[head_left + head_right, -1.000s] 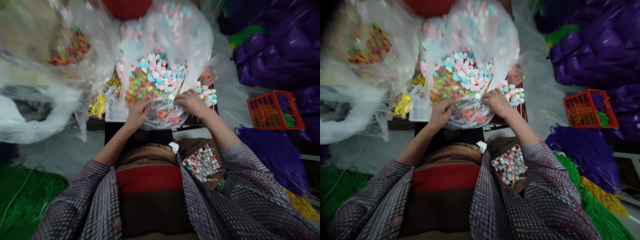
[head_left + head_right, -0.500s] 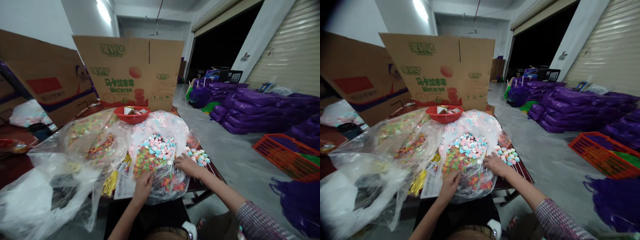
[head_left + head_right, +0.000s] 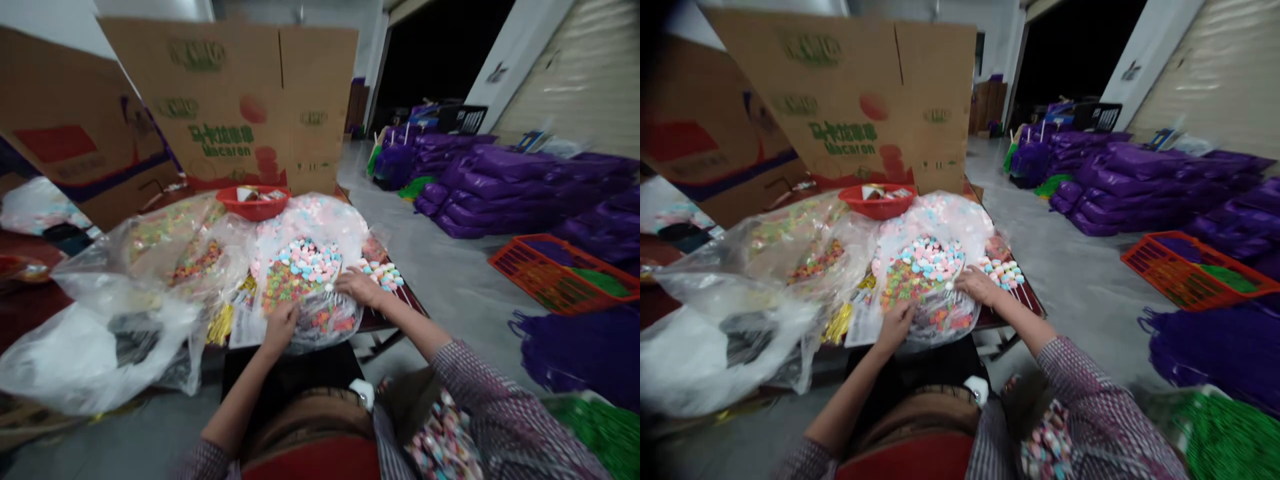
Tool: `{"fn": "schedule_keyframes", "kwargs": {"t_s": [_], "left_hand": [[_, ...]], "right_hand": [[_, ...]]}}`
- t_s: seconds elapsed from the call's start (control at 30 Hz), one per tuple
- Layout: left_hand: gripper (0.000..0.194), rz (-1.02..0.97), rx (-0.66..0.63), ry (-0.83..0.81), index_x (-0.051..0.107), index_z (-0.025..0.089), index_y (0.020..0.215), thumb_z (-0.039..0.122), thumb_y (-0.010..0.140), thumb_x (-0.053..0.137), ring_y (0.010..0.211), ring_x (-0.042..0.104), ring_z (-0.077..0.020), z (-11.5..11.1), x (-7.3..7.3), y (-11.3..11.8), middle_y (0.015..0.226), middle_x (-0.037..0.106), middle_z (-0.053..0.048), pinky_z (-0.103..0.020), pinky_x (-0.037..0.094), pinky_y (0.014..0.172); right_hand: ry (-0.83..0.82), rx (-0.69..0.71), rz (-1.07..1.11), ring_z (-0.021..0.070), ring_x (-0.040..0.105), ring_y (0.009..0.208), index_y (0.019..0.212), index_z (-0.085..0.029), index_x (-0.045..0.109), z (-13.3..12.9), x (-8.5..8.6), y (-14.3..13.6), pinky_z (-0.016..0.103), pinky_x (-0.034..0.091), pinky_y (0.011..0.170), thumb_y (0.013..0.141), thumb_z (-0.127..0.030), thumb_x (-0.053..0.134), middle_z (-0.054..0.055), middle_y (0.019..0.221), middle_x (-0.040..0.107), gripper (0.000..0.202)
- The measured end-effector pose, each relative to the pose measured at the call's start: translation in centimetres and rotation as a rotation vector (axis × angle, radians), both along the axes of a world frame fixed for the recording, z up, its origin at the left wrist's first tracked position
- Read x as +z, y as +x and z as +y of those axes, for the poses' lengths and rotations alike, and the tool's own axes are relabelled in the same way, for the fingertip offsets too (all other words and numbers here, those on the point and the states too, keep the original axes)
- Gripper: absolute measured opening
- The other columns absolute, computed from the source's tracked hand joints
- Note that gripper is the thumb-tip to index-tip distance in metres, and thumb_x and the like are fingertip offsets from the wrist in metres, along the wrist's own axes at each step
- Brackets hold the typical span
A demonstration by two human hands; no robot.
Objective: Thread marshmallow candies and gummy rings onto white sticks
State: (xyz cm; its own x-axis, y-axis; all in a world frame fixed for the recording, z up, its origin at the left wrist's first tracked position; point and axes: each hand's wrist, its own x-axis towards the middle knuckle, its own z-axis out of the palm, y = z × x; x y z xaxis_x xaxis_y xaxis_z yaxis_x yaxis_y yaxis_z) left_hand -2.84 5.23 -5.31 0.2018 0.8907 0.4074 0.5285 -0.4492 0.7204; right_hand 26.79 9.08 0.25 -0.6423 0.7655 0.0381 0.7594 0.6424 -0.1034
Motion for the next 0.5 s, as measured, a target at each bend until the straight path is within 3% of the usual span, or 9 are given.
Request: {"fn": "schedule_keyframes", "kwargs": {"t_s": [0.13, 0.23, 0.37, 0.43, 0.5], "left_hand": [[0.036, -0.016, -0.012, -0.095, 0.078, 0.018, 0.109, 0.038, 0.096, 0.051, 0.11, 0.076, -0.0266, -0.1, 1.1, 0.6, 0.111, 0.082, -0.013, -0.045, 0.059, 0.102], [0.035, -0.158, -0.066, -0.035, 0.077, 0.017, 0.114, 0.04, 0.098, 0.055, 0.11, 0.076, -0.0243, -0.5, 3.6, 1.3, 0.116, 0.082, -0.013, -0.041, 0.059, 0.102], [0.04, -0.401, -0.074, -0.125, 0.073, 0.017, 0.125, 0.045, 0.101, 0.057, 0.106, 0.076, -0.0207, -1.3, 7.2, 2.0, 0.113, 0.081, -0.01, -0.04, 0.059, 0.102], [0.038, -0.486, -0.092, -0.176, 0.076, 0.02, 0.12, 0.048, 0.099, 0.061, 0.095, 0.075, -0.0181, -1.5, 7.9, 2.2, 0.098, 0.081, -0.006, -0.037, 0.061, 0.095], [0.033, -0.553, -0.107, -0.224, 0.078, 0.021, 0.111, 0.047, 0.095, 0.067, 0.085, 0.072, -0.0157, -1.7, 7.7, 2.3, 0.087, 0.078, -0.003, -0.033, 0.062, 0.086]], "right_hand": [[0.162, -0.017, 0.359, 0.0229, 0.072, 0.111, 0.108, -0.021, 0.079, -0.7, 1.1, -2.0, 0.051, 0.041, 0.112, 0.1, -0.019, 0.054, 0.013, 0.113, 0.081, 0.026], [0.166, -0.035, 0.604, 0.0222, 0.073, 0.104, 0.111, -0.023, 0.079, -2.1, 3.0, -4.9, 0.044, 0.051, 0.102, 0.101, -0.029, 0.056, 0.011, 0.107, 0.082, 0.027], [-0.081, -0.252, 0.978, 0.0179, 0.071, 0.08, 0.107, -0.025, 0.081, -5.3, 4.8, -8.3, 0.032, 0.056, 0.074, 0.099, -0.041, 0.061, 0.004, 0.088, 0.079, 0.027], [-0.312, -0.341, 1.118, 0.0127, 0.061, 0.057, 0.104, -0.024, 0.081, -6.8, 4.8, -8.9, 0.026, 0.049, 0.055, 0.095, -0.049, 0.065, -0.001, 0.067, 0.07, 0.031], [-0.529, -0.415, 1.22, 0.0082, 0.047, 0.043, 0.105, -0.022, 0.08, -7.7, 4.3, -9.0, 0.022, 0.036, 0.042, 0.091, -0.056, 0.069, -0.006, 0.056, 0.06, 0.039]]}}
